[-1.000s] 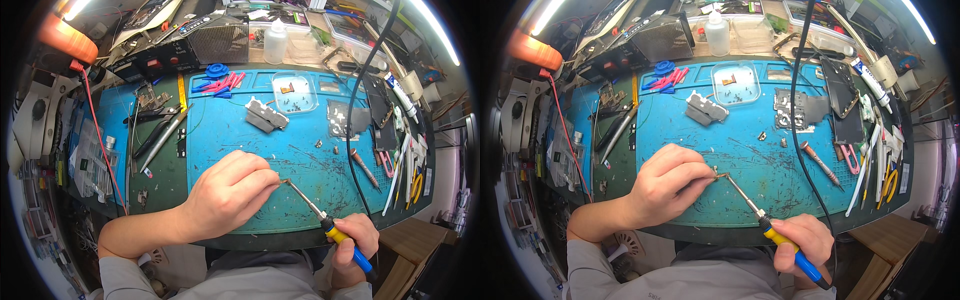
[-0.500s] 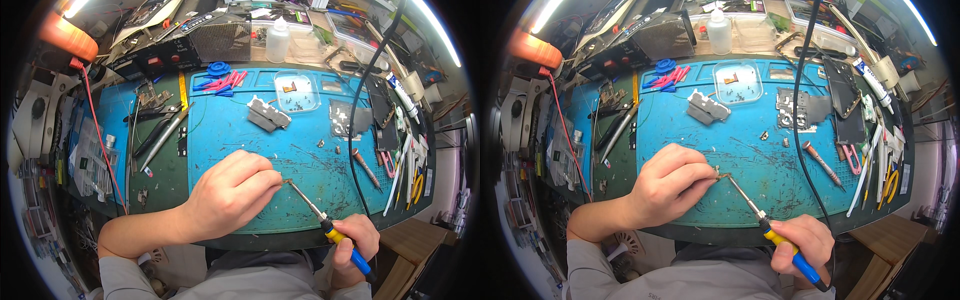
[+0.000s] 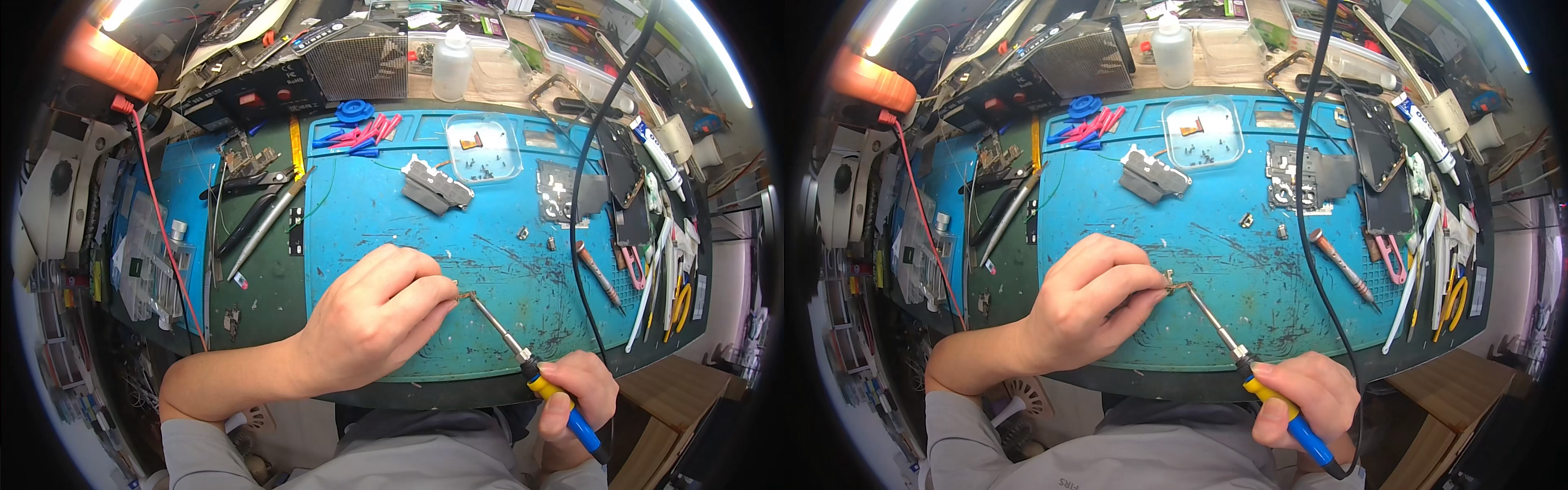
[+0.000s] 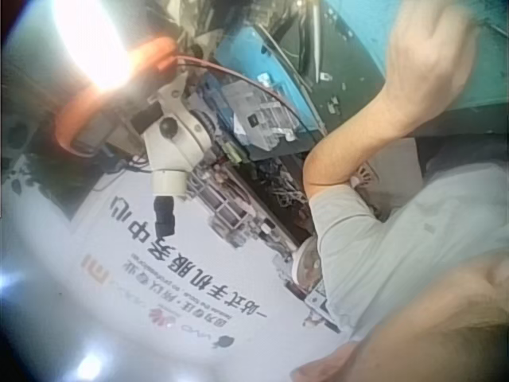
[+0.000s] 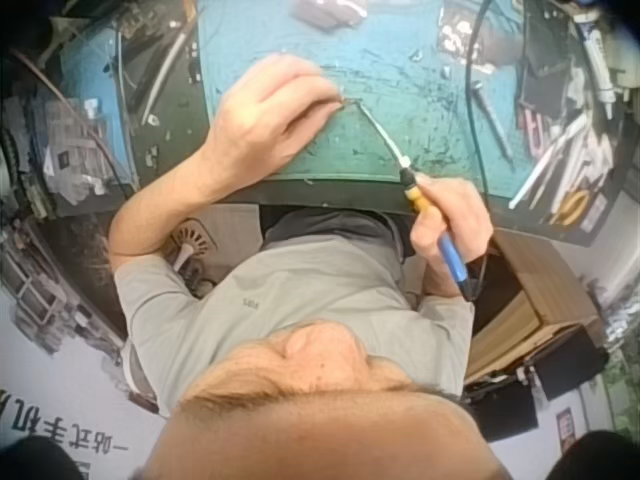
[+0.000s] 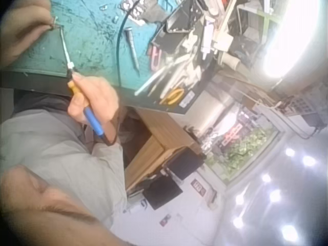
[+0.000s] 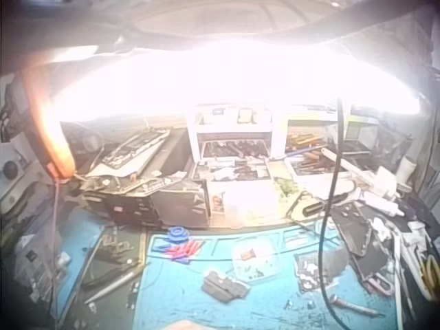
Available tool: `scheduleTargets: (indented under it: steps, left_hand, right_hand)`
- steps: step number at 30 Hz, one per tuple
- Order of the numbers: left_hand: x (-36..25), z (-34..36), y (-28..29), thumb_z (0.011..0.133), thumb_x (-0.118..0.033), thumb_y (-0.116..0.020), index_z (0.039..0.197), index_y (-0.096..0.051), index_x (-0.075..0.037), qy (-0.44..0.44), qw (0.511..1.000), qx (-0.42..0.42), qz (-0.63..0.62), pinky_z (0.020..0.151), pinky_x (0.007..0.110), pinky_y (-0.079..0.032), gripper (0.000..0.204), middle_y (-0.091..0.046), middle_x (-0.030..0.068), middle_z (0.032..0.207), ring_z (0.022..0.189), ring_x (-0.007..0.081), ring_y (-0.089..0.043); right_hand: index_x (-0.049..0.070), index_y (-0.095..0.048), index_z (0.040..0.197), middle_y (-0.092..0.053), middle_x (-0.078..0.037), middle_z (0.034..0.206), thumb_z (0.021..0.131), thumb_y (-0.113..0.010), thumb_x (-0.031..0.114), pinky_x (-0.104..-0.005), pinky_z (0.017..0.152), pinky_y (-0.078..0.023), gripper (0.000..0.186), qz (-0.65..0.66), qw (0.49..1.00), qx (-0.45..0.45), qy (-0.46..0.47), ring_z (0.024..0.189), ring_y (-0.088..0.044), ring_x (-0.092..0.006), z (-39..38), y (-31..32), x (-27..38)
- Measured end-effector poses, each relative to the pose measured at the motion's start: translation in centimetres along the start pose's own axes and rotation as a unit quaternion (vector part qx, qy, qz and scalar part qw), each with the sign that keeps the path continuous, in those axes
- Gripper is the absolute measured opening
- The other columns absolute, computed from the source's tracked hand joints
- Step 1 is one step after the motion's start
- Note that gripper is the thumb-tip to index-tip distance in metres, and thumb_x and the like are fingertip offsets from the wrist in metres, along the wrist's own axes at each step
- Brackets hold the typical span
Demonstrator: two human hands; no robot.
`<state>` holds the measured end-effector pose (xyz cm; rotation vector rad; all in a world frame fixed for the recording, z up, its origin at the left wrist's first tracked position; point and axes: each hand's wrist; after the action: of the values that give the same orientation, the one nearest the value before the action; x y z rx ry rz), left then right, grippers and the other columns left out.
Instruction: The person solders a small electronic component on a workbench. They use a soldering iron and a syringe to apply flux, then continue soldering the component.
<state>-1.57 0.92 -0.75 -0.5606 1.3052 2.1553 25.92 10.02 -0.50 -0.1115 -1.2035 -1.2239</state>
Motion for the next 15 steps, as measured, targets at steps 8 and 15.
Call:
scheduleTargets:
  steps: [8,15]
  left_hand:
    - [0.24,-0.06,-0.20,0.079,0.005,-0.088,0.102,-0.074,-0.003,-0.006,1.000,0.002,-0.001,0.072,0.039,-0.055,0.028,-0.069,0.0092,0.096,0.084,0.0282,-0.069]
    - [-0.06,0.06,-0.02,0.079,0.004,-0.088,0.106,-0.074,-0.002,0.011,1.000,0.000,-0.005,0.072,0.039,-0.056,0.031,-0.071,0.0111,0.097,0.085,0.0288,-0.069]
  right_hand:
    - [0.000,-0.079,0.103,-0.073,-0.010,0.075,0.092,-0.073,0.020,-0.0312,0.057,-0.059,0.024,-0.006,1.000,0.003,0.011,0.063,-0.073,-0.0221,0.09,0.01,-0.06]
    - [0.001,-0.079,0.104,-0.073,-0.009,0.075,0.092,-0.073,0.020,-0.0311,0.057,-0.059,0.024,-0.003,1.000,0.005,0.010,0.063,-0.073,-0.0221,0.03,0.03,-0.06]
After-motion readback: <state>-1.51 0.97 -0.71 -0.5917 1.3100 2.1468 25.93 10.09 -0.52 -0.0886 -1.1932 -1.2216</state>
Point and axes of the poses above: each hand's wrist, its own z-axis towards the middle knuckle, its own y-axis out of the back of the hand, x = y × z
